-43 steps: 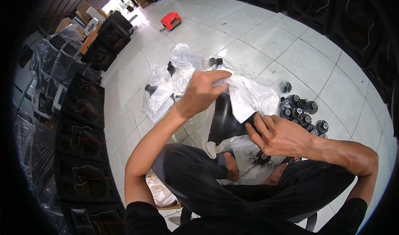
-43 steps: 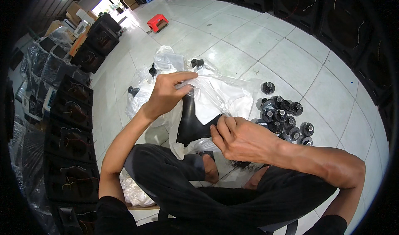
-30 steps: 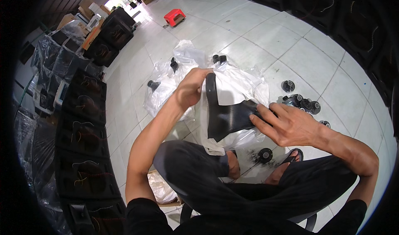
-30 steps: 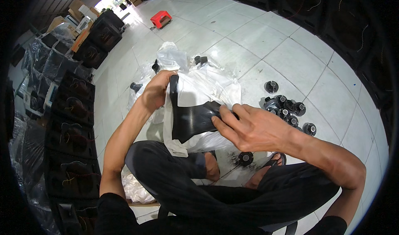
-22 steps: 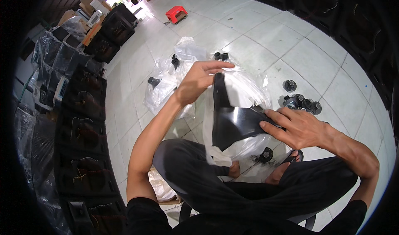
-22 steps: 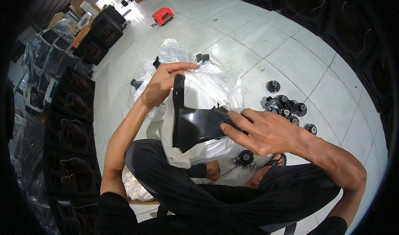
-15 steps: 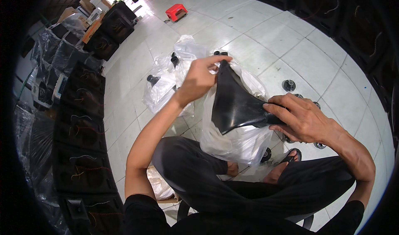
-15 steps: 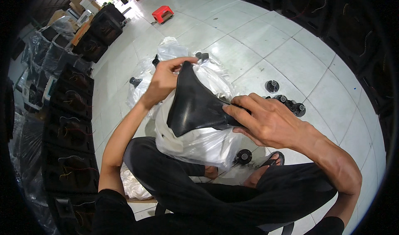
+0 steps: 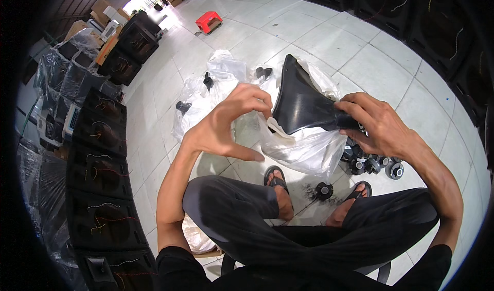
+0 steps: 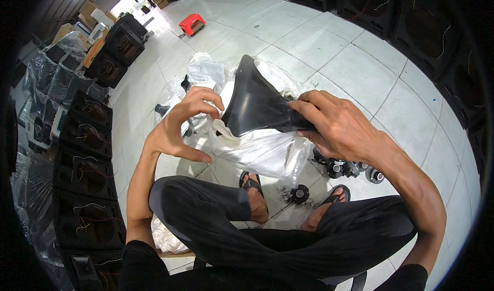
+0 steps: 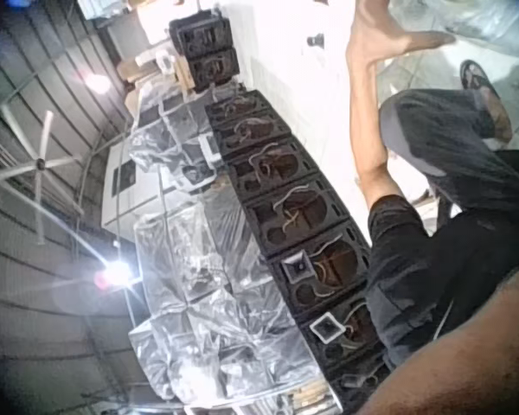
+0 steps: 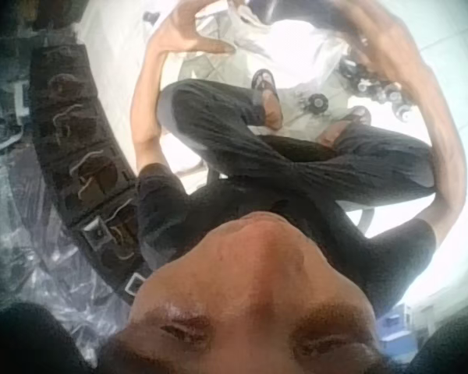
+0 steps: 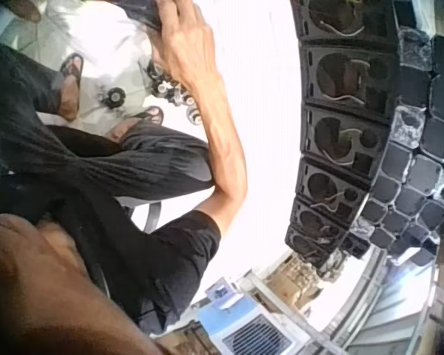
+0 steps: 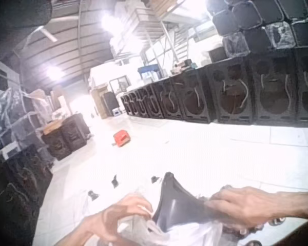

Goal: The person sits on a chair and assembles speaker components by hand. They unwrap black horn-shaped speaker parts from plastic, attach circular driver units, and place the finished assemblies into large black speaker cabinets lined up against the wall.

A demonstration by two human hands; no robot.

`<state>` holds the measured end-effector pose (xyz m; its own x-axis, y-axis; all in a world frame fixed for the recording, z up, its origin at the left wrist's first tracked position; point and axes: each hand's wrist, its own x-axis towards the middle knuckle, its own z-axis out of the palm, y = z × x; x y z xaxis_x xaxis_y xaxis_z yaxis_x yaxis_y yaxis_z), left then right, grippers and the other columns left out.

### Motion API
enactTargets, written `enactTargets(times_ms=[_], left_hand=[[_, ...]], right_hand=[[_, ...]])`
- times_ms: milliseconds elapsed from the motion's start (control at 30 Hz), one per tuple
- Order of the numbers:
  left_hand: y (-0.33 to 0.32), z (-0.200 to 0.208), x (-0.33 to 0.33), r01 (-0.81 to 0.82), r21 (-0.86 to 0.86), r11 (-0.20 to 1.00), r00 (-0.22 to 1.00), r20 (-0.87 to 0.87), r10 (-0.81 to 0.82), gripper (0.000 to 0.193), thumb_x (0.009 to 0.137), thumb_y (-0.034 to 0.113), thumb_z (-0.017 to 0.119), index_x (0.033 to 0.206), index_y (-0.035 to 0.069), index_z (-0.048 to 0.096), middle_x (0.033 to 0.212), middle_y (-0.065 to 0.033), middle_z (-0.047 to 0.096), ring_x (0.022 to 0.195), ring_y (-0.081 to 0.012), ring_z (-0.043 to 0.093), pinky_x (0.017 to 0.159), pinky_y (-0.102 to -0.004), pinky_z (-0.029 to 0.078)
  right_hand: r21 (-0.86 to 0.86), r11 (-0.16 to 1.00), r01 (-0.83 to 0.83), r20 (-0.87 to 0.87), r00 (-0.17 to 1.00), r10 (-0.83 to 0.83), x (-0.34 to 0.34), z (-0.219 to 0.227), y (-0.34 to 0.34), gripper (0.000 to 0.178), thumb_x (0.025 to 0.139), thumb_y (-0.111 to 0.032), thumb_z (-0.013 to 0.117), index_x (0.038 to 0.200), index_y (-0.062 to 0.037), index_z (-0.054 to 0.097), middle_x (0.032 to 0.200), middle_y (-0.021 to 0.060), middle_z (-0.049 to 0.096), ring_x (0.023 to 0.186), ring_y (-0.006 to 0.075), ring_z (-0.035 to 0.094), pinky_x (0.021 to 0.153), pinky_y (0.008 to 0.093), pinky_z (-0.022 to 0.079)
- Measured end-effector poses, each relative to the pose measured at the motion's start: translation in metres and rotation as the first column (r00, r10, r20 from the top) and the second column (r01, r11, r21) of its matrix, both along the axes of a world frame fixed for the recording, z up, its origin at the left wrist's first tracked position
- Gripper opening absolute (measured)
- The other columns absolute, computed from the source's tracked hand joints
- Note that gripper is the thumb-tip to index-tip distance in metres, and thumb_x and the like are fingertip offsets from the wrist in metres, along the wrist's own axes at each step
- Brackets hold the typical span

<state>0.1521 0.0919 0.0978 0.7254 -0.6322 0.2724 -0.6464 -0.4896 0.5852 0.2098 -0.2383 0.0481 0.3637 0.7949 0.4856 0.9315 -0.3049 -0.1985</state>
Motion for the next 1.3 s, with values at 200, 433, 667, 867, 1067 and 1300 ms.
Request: enactTargets(times_ms=[200,433,667,867,1067,1300], left_hand=[[-0.008,-0.014,0.004,-0.060,0.150,0.987,0.991,0.127,0.041,0.059,0.048,0.011,0.091,0.100,0.010,0.062,0.103,-0.0029,0.059,0.101,-0.0252,0.052,0.107,-0.0482,0.031],[-0.012,-0.030,0.004,-0.111,-0.040,0.993,0.953,0.281,0.117,0.041,0.057,0.007,0.087,0.090,0.008,0.063,0.088,-0.0040,0.059,0.088,-0.0223,0.056,0.100,-0.0450,0.037],[-0.016,-0.034,0.006,-0.191,-0.149,0.970,0.805,0.541,0.242,0.031,0.063,-0.005,0.079,0.087,0.005,0.063,0.078,-0.0050,0.065,0.075,-0.0226,0.064,0.096,-0.0465,0.046],[-0.017,-0.052,-0.002,-0.140,-0.205,0.969,0.958,0.218,0.185,0.024,0.076,-0.006,0.073,0.091,0.003,0.057,0.089,-0.0122,0.067,0.083,-0.0254,0.066,0.087,-0.0405,0.050],[-0.038,-0.034,-0.005,-0.403,-0.350,0.845,0.874,-0.423,0.241,0.068,0.076,0.007,0.078,0.131,0.002,0.039,0.130,-0.0140,0.049,0.119,-0.0227,0.050,0.097,-0.0360,0.042],[-0.071,-0.036,-0.004,-0.424,-0.068,0.903,0.906,-0.014,0.424,0.102,0.076,0.011,0.076,0.149,-0.002,0.007,0.151,-0.0274,0.025,0.138,-0.0383,0.032,0.114,-0.0398,0.025]], right_hand=[[-0.081,0.995,0.055,-0.062,0.996,-0.060,0.001,-0.004,-0.003,0.051,0.077,-0.016,0.074,0.117,0.0074,0.055,0.098,0.0204,0.061,0.082,0.0331,0.065,0.072,0.0399,0.055],[-0.072,0.992,0.105,-0.226,0.967,-0.119,0.006,-0.001,-0.003,0.050,0.077,-0.015,0.075,0.115,0.0115,0.057,0.096,0.0239,0.064,0.080,0.0336,0.068,0.071,0.0399,0.055],[-0.034,0.973,0.228,-0.404,0.888,-0.222,-0.001,0.007,0.000,0.046,0.074,-0.015,0.077,0.108,0.0115,0.062,0.092,0.0249,0.068,0.081,0.0319,0.069,0.073,0.0380,0.056],[0.056,0.912,0.407,-0.688,0.677,-0.260,0.001,0.022,0.004,0.043,0.074,-0.019,0.079,0.103,0.0099,0.064,0.076,0.0144,0.067,0.060,0.0148,0.061,0.057,0.0291,0.052],[0.152,0.853,0.499,-0.709,0.656,-0.257,0.001,0.015,0.006,0.047,0.076,-0.023,0.076,0.105,0.0118,0.064,0.074,0.0209,0.068,0.055,0.0207,0.064,0.049,0.0299,0.050],[0.382,0.721,0.579,-0.563,0.764,-0.315,0.002,0.005,0.015,0.040,0.081,-0.025,0.073,0.098,0.0111,0.066,0.070,0.0176,0.068,0.053,0.0149,0.063,0.046,0.0273,0.049]])
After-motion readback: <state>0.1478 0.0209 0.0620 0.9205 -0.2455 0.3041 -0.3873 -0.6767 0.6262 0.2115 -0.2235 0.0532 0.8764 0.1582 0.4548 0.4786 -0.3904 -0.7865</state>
